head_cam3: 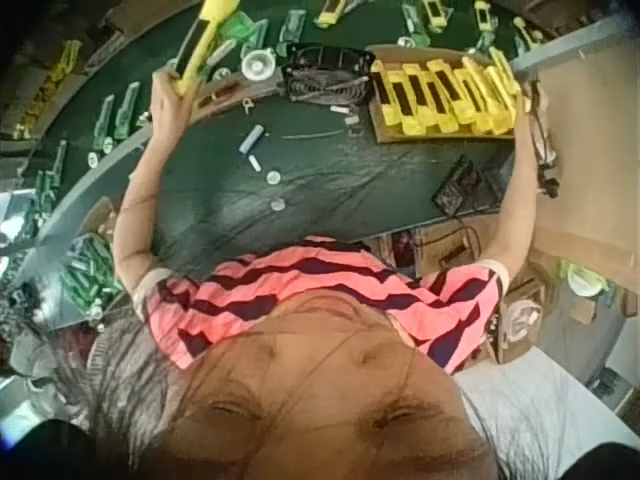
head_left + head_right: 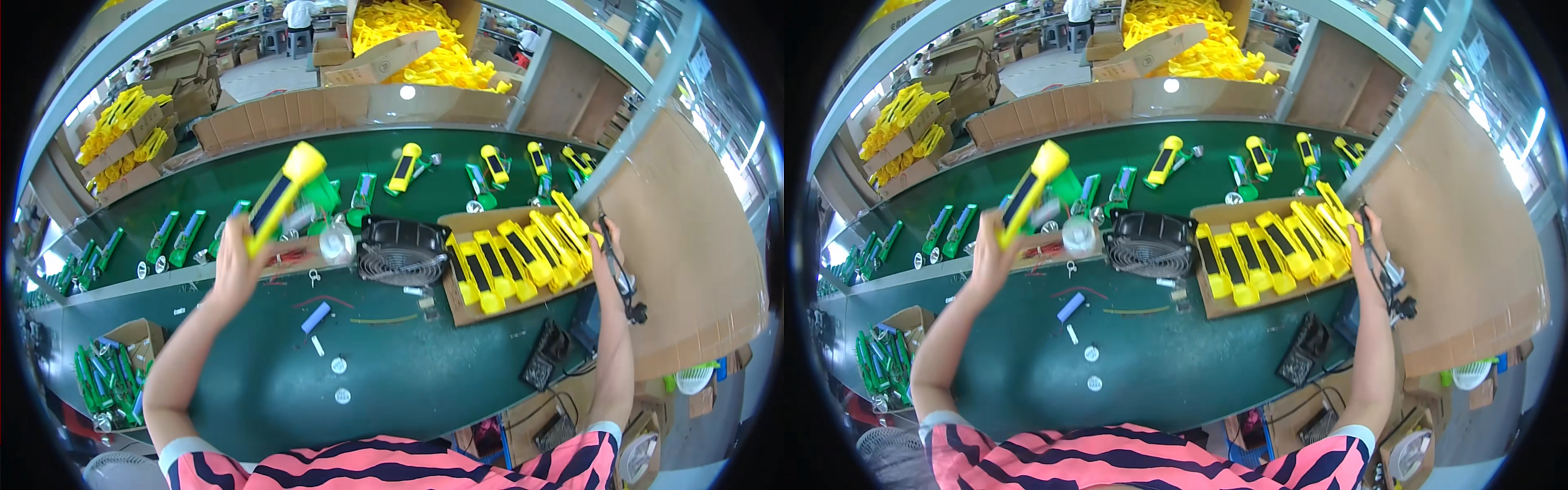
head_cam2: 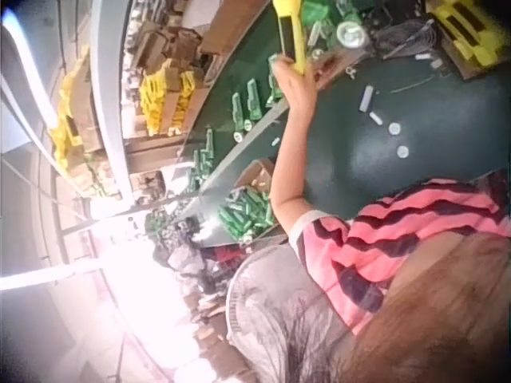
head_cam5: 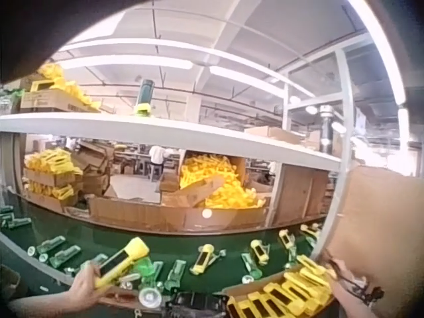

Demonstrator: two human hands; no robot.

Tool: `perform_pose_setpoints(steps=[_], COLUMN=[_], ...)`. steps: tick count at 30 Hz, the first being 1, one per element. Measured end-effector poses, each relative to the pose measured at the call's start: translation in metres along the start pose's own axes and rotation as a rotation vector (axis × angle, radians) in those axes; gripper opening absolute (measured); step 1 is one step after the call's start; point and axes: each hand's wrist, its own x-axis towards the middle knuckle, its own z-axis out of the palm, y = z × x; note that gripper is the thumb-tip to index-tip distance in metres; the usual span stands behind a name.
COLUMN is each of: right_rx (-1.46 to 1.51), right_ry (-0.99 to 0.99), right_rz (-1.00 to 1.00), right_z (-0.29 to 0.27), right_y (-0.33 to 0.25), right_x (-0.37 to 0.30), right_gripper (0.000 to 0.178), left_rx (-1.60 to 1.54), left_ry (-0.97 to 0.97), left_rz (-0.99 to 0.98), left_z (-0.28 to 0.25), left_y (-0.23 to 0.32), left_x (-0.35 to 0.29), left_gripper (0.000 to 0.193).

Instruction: Soldering components and wires onto small circuit boards for flashlights on an assembly line.

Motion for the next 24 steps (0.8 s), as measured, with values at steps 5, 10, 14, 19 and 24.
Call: perform_pose_setpoints(steps=[5,10,14,19,24], right_rx=[-0.199,-0.311,-0.163,-0.149,-0.302], right_ry=[-0.088,-0.329,-0.35,-0.46,-0.529], right_rz=[0.008,0.252,0.283,0.272,-0.013], right_z=[0.056,0.089,0.093,0.074,0.062], right_y=[0.06,0.121,0.127,0.075,0.105], right_x=[0.068,0.086,0.081,0.074,0.025], right_gripper=[0.056,0.078,0.07,0.064,0.065], left_rx=[0.102,0.365,0.727,0.626,0.441], left_ry=[0.101,-0.416,-0.859,-0.558,-0.706], left_rz=[-0.306,-0.58,-0.257,0.924,1.015], left_z=[0.094,0.179,0.161,0.154,0.168], left_y=[-0.104,-0.119,-0.07,-0.081,-0.082], left_x=[0.082,0.114,0.141,0.095,0.073], left_gripper=[0.041,0.056,0.055,0.038,0.015])
